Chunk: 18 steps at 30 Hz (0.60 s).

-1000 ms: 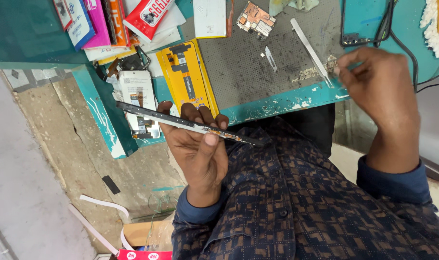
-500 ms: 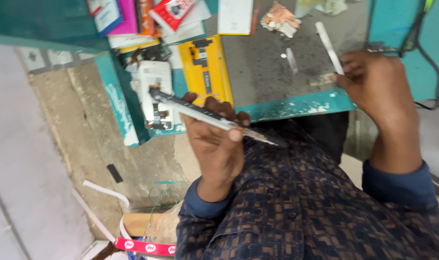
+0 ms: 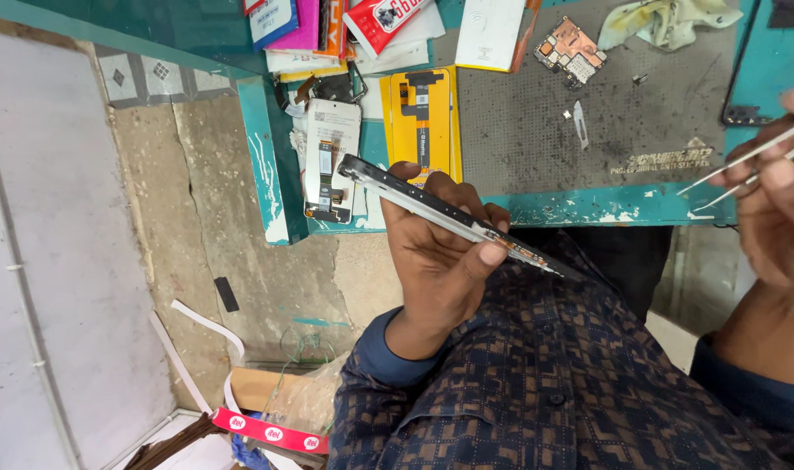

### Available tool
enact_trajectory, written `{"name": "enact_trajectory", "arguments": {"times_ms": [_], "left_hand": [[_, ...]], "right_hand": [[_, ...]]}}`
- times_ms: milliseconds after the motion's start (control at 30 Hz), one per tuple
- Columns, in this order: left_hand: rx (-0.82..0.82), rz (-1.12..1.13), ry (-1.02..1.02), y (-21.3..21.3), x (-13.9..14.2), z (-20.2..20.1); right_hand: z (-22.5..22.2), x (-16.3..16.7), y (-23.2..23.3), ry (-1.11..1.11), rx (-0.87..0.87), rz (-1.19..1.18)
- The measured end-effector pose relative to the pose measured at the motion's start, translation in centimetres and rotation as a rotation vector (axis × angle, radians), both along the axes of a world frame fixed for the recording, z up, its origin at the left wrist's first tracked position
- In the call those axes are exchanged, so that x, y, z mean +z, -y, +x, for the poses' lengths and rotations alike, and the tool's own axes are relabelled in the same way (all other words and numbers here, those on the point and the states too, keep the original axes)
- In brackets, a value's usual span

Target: The person applies adhesive to the edges of a smartphone chassis, then wipes the surface with a cloth. They use a metal spudger to scrape residue from the frame and continue cleaning. Finally, they place a motherboard into the chassis.

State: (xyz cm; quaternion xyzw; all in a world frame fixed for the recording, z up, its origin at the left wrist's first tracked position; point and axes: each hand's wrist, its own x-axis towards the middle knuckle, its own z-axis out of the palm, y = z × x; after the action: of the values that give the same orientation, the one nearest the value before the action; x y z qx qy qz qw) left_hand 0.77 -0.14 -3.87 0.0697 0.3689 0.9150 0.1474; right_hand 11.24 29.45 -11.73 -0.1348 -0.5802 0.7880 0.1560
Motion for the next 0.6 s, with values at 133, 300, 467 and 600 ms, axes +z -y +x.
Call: {"name": "enact_trajectory", "arguments": {"times_ms": [133,300,467,600], "left_hand": [[-0.01,0.0,-0.037,0.0,0.1,0.2],[-0.011,0.013,-0.093,0.0,0.3,0.7],[0.007,-0.022,-0.158,0.2,0.3,0.7],[-0.009,-0.031,-0.16,0.5,0.2,0.9]], "right_hand": [[0.8,2.4,5.1,-0.203,-0.02,0.204],[0.9,4.6,8.3,-0.391,0.201,0.375],[0.6,7.0,7.6,-0.072,0.688,0.313],[0.1,7.9,7.9,-0.028,0.786,0.322]]}}
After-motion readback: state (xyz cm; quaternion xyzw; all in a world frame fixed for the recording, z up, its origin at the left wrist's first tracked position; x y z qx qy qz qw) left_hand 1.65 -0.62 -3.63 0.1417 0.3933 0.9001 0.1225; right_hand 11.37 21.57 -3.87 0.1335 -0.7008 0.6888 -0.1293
